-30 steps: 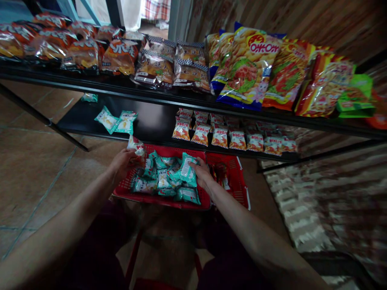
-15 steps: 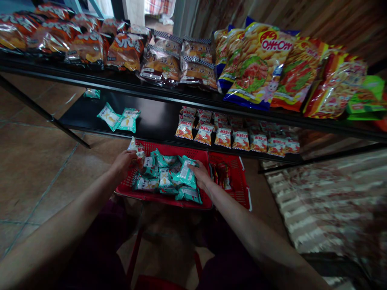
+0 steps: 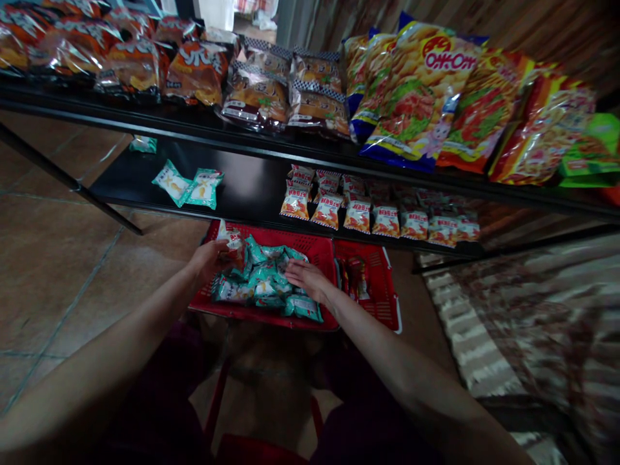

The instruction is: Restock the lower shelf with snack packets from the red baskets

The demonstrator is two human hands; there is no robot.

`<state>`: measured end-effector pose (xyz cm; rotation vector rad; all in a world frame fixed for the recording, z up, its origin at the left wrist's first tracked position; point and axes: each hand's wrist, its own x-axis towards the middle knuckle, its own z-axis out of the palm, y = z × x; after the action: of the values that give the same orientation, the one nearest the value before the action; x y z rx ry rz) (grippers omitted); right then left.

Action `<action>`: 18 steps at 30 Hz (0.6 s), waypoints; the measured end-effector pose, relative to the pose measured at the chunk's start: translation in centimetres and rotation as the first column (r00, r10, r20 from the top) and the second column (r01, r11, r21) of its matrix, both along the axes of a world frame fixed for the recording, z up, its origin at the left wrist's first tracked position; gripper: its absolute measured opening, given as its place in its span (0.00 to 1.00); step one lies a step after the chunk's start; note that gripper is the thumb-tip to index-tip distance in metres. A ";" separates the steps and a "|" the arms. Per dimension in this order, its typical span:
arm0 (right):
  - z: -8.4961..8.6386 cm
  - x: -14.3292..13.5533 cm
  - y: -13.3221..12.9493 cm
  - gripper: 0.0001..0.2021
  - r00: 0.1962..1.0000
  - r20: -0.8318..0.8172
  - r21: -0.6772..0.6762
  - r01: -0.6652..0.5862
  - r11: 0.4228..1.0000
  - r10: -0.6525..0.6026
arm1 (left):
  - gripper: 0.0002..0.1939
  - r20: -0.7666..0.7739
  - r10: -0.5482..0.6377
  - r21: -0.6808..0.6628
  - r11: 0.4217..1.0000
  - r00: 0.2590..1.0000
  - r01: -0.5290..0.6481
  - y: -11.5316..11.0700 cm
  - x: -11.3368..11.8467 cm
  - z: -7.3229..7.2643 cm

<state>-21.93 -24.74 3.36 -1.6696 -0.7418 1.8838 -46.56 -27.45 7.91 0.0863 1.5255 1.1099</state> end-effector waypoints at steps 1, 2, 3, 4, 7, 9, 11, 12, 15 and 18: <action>0.4 0.0 0.2 0.08 1.000 -0.022 -0.020 -0.004 1.000 0.003 | 0.08 0.058 -0.008 0.009 1.000 0.998 0.007 0.0 0.3 0.0; 0.8 -0.1 0.4 0.08 0.999 -0.046 -0.038 -0.013 0.999 0.011 | 0.08 0.115 -0.018 0.023 1.000 0.993 0.015 0.0 0.8 0.0; 1.2 -0.1 0.5 0.10 0.997 -0.074 -0.054 -0.027 0.998 0.023 | 0.08 0.162 -0.030 0.048 0.999 0.986 0.023 0.0 1.3 0.1; 1.7 -0.2 0.6 0.13 0.993 -0.111 -0.065 -0.047 0.997 0.040 | 0.09 0.196 -0.042 0.074 0.997 0.980 0.028 0.0 1.9 0.2; 3.0 -0.6 0.6 0.16 0.964 -0.250 -0.069 -0.117 0.991 0.096 | 0.14 0.271 -0.119 0.121 0.989 0.955 0.088 0.0 4.0 0.6; 3.5 -0.8 0.3 0.13 0.942 -0.311 -0.051 -0.151 0.987 0.128 | 0.16 0.298 -0.168 0.149 0.981 0.940 0.128 0.0 5.2 0.9; 3.7 -1.0 0.1 0.12 0.932 -0.325 -0.030 -0.179 0.983 0.160 | 0.16 0.301 -0.202 0.175 0.972 0.932 0.155 0.1 6.0 1.0; 3.6 -1.0 0.0 0.12 0.934 -0.312 -0.021 -0.188 0.982 0.172 | 0.16 0.291 -0.214 0.179 0.970 0.932 0.166 0.1 6.1 1.0; 2.8 -0.8 -0.1 0.11 0.956 -0.232 -0.012 -0.187 0.982 0.179 | 0.14 0.240 -0.242 0.172 0.964 0.940 0.204 0.3 6.3 0.7; 1.9 -0.6 -0.1 0.11 0.982 -0.145 0.017 -0.121 0.992 0.123 | 0.11 0.215 -0.254 0.196 0.957 0.943 0.213 0.2 6.3 0.3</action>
<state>-22.55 -24.81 5.25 -1.4922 -0.8060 2.0598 -40.23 -27.23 8.21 0.2377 1.1710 1.0175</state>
